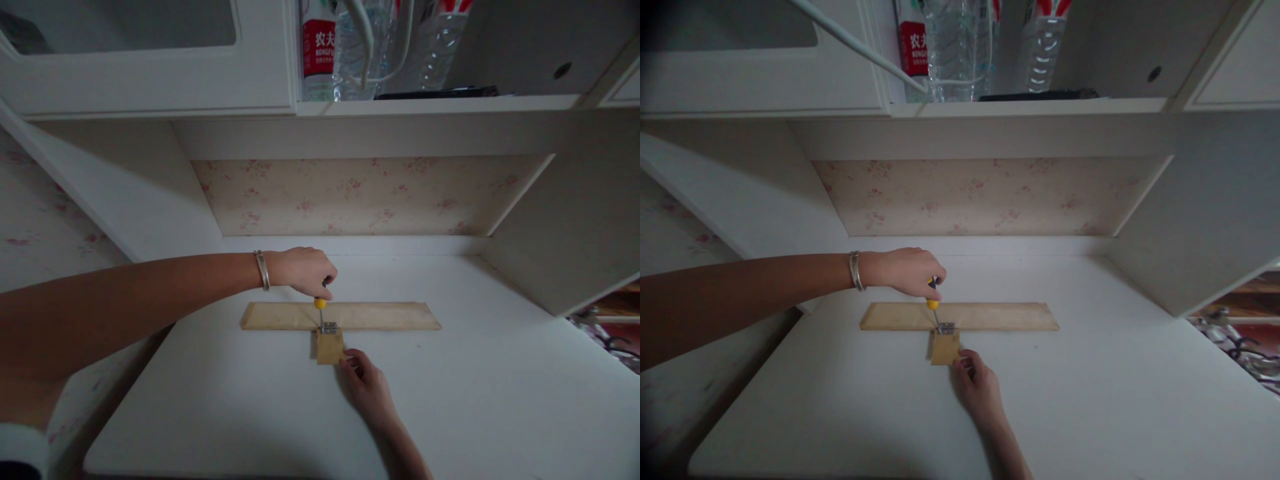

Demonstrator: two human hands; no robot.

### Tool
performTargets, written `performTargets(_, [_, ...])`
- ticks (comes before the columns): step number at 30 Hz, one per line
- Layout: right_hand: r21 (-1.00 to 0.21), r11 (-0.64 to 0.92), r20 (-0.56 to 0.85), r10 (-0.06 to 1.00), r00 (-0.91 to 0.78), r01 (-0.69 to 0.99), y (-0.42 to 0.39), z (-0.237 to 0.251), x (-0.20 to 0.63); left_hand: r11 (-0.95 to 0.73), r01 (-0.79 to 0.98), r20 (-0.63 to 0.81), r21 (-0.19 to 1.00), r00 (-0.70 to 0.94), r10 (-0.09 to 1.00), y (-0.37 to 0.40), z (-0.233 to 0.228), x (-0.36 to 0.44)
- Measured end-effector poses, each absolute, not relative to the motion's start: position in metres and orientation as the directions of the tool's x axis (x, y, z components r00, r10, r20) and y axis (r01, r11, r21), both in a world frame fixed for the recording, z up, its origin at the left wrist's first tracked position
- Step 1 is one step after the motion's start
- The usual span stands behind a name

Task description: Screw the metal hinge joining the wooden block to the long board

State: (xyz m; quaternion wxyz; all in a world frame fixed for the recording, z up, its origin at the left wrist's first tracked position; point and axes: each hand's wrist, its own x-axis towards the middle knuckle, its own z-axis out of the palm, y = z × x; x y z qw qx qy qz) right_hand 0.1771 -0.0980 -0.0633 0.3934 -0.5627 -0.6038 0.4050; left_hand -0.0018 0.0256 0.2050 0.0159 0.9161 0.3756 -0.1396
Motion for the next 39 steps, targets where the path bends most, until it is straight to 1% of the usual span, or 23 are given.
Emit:
performTargets(2, [-0.930,0.037,0.016,0.998,-0.060,0.365,-0.098,-0.063,0.177,-0.678,0.730,-0.256,-0.091,0.640,0.724,0.026,0.205,-0.003])
performTargets(3, [-0.929,0.038,0.015,0.998,-0.065,0.369,-0.098,-0.063,0.177,-0.683,0.726,-0.253,-0.080,0.648,0.719,0.026,0.204,-0.003])
performTargets(6, [-0.926,0.049,0.024,0.997,-0.072,0.374,-0.098,-0.063,0.178,-0.751,0.660,-0.281,-0.026,0.716,0.639,0.027,0.204,-0.007])
performTargets(8, [-0.928,0.051,0.027,0.997,-0.071,0.369,-0.098,-0.062,0.178,-0.779,0.627,-0.296,-0.024,0.740,0.605,0.029,0.204,-0.009])
performTargets(9, [-0.930,0.049,0.027,0.997,-0.068,0.365,-0.098,-0.062,0.178,-0.780,0.625,-0.293,-0.036,0.739,0.606,0.029,0.205,-0.009])
performTargets(12, [-0.936,0.046,0.026,0.998,-0.062,0.349,-0.098,-0.062,0.177,-0.718,0.690,-0.292,-0.086,0.672,0.681,0.029,0.207,-0.009])
performTargets(14, [-0.937,0.049,0.029,0.998,-0.062,0.345,-0.098,-0.061,0.177,-0.679,0.728,-0.291,-0.095,0.632,0.718,0.027,0.208,-0.007])
performTargets(16, [-0.934,0.050,0.028,0.997,-0.068,0.354,-0.099,-0.061,0.178,-0.702,0.709,-0.290,-0.066,0.659,0.694,0.026,0.208,-0.007])
performTargets(18, [-0.929,0.046,0.021,0.997,-0.074,0.368,-0.099,-0.060,0.178,-0.754,0.655,-0.287,-0.036,0.716,0.636,0.026,0.207,-0.007])
performTargets(20, [-0.926,0.040,0.013,0.997,-0.073,0.375,-0.099,-0.059,0.177,-0.776,0.630,-0.288,-0.038,0.737,0.612,0.026,0.205,-0.006])
performTargets(23, [-0.931,0.036,0.013,0.998,-0.067,0.364,-0.099,-0.059,0.177,-0.705,0.705,-0.270,-0.070,0.667,0.694,0.026,0.204,-0.006])
performTargets(25, [-0.934,0.037,0.016,0.998,-0.063,0.356,-0.099,-0.059,0.177,-0.668,0.742,-0.268,-0.053,0.634,0.725,0.024,0.206,-0.007])
performTargets(26, [-0.934,0.037,0.016,0.998,-0.061,0.356,-0.099,-0.059,0.177,-0.672,0.739,-0.278,-0.035,0.639,0.717,0.024,0.207,-0.007])
performTargets(29, [-0.930,0.039,0.017,0.998,-0.064,0.366,-0.099,-0.059,0.177,-0.730,0.683,-0.314,0.019,0.697,0.645,0.024,0.208,-0.011])
performTargets(31, [-0.926,0.045,0.019,0.997,-0.072,0.375,-0.099,-0.060,0.177,-0.757,0.653,-0.295,0.011,0.726,0.622,0.026,0.207,-0.013])
performTargets(33, [-0.925,0.047,0.021,0.997,-0.072,0.378,-0.099,-0.060,0.177,-0.740,0.672,-0.274,-0.028,0.707,0.652,0.028,0.206,-0.012])
performTargets(36, [-0.930,0.049,0.026,0.997,-0.068,0.364,-0.100,-0.061,0.177,-0.647,0.759,-0.265,-0.080,0.609,0.747,0.027,0.207,-0.010])
performTargets(37, [-0.932,0.050,0.028,0.997,-0.066,0.360,-0.100,-0.061,0.177,-0.637,0.767,-0.263,-0.077,0.600,0.755,0.026,0.208,-0.009])
performTargets(39, [-0.931,0.053,0.032,0.997,-0.064,0.362,-0.100,-0.061,0.177,-0.676,0.736,-0.270,-0.040,0.643,0.716,0.024,0.208,-0.009])
